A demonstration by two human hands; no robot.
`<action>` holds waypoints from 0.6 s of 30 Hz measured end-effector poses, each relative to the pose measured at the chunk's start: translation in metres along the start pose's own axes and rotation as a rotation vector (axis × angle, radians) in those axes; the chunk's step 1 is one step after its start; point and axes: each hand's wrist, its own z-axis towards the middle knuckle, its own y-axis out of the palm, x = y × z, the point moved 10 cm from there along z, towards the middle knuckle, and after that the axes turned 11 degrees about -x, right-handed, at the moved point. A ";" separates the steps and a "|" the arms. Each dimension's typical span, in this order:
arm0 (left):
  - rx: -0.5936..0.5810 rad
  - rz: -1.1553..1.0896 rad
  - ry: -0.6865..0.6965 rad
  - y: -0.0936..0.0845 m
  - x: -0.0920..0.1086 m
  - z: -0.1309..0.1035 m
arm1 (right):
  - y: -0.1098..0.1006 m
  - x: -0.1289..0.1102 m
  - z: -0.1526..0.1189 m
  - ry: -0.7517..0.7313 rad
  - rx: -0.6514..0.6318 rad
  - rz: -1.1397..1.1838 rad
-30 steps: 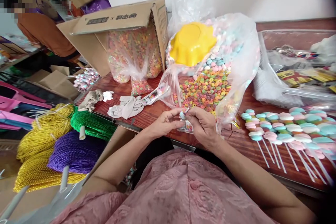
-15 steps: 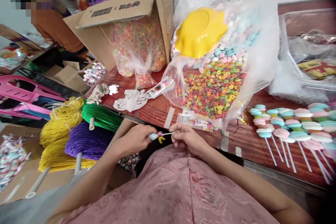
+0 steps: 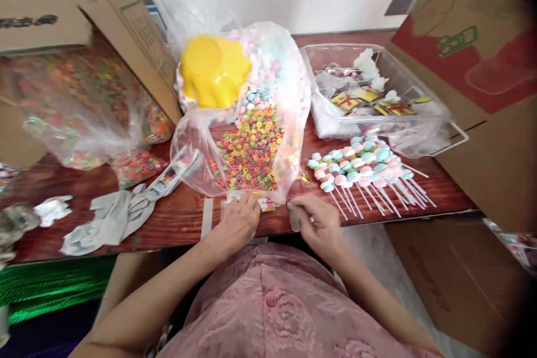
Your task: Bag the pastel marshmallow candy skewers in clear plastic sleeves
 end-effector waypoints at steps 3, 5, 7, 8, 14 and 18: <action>0.124 0.043 0.044 0.006 -0.008 0.006 | -0.072 0.039 -0.034 0.136 0.284 -0.272; 0.282 0.001 0.099 0.002 -0.016 -0.003 | -0.100 0.064 -0.051 0.267 0.368 -0.496; 0.420 -0.038 0.140 -0.002 -0.021 -0.015 | -0.108 0.081 -0.057 0.358 0.364 -0.658; 0.464 -0.047 0.148 -0.004 -0.022 -0.019 | -0.105 0.087 -0.055 0.394 0.333 -0.713; 0.491 -0.174 0.021 -0.005 -0.028 -0.025 | -0.092 0.117 -0.039 0.620 0.189 -0.821; 0.555 -0.373 -0.002 -0.007 -0.038 -0.029 | -0.118 0.113 -0.048 0.548 0.456 -0.637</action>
